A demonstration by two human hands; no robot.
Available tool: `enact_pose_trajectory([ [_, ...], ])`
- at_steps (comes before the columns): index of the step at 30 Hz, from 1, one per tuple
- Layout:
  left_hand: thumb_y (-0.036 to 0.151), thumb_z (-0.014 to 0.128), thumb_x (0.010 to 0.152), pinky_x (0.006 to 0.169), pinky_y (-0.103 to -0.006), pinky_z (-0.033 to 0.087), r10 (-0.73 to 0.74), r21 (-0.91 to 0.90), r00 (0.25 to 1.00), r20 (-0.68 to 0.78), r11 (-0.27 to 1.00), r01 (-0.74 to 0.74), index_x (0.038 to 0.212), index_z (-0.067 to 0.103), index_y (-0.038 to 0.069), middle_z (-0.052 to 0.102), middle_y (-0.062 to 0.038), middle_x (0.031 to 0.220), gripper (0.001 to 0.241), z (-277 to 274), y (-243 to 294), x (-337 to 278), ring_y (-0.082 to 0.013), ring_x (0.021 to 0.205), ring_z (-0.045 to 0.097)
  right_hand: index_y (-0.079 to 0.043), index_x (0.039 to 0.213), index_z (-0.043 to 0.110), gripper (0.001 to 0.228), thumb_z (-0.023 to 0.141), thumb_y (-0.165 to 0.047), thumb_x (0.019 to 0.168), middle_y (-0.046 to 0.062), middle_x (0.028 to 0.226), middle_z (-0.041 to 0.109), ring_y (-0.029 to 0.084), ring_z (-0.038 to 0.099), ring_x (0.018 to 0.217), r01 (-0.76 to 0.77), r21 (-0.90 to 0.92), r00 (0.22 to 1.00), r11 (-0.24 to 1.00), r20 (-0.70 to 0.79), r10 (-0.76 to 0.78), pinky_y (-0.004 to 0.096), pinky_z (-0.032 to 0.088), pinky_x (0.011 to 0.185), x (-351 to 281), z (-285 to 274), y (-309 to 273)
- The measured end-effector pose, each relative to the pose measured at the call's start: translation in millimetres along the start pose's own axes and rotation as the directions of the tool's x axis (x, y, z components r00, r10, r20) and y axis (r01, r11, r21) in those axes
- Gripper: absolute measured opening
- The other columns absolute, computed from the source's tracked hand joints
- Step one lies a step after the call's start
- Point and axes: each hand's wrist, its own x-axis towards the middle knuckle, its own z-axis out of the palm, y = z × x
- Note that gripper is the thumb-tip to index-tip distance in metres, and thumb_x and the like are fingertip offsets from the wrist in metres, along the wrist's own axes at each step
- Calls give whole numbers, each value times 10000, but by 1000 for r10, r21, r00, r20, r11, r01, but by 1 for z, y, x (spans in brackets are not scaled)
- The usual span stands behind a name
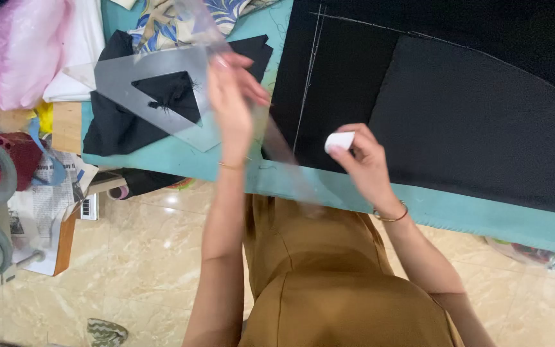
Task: Cutting a pattern piece from black fabric using tailor's chalk, a ruler, and large fabric scissors.
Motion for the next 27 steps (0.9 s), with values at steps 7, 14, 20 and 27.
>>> enact_pose_trajectory([
  [7, 339, 466, 1172, 539, -391, 451, -61, 687, 983, 175, 722, -77, 1014, 636, 56, 548, -118, 670, 366, -21, -17, -9, -240, 620, 567, -4, 1161, 704, 172, 585, -118, 1112, 35, 933, 596, 88, 555, 799, -258, 39, 966, 965, -22, 259, 240, 494, 736, 56, -37, 43],
  [14, 273, 589, 1058, 556, -405, 470, 46, 782, 955, 295, 562, -269, 1521, 490, 174, 592, -127, 613, 483, 5, -63, -45, -274, 516, 582, -13, 1342, 478, 318, 634, -45, 1066, 109, 887, 725, 128, 699, 695, -148, 76, 989, 986, 6, 148, 260, 557, 608, 164, -58, 71],
  [20, 241, 634, 1060, 620, -375, 456, 103, 821, 927, 361, 436, -368, 1564, 455, 216, 557, -117, 567, 535, 7, -76, -46, -291, 484, 510, -35, 1404, 471, 364, 651, -40, 1088, 107, 844, 735, 129, 711, 668, -63, -134, 998, 989, -29, 59, 256, 563, 582, 230, -64, 93],
  [27, 229, 659, 1039, 592, -390, 478, 137, 830, 931, 338, 423, -364, 1557, 465, 210, 562, -137, 579, 553, 8, -76, -45, -305, 490, 536, 34, 1292, 543, 308, 675, -59, 1029, 94, 765, 742, 112, 706, 580, -20, -207, 999, 978, -36, 12, 240, 567, 502, 258, -60, 98],
])
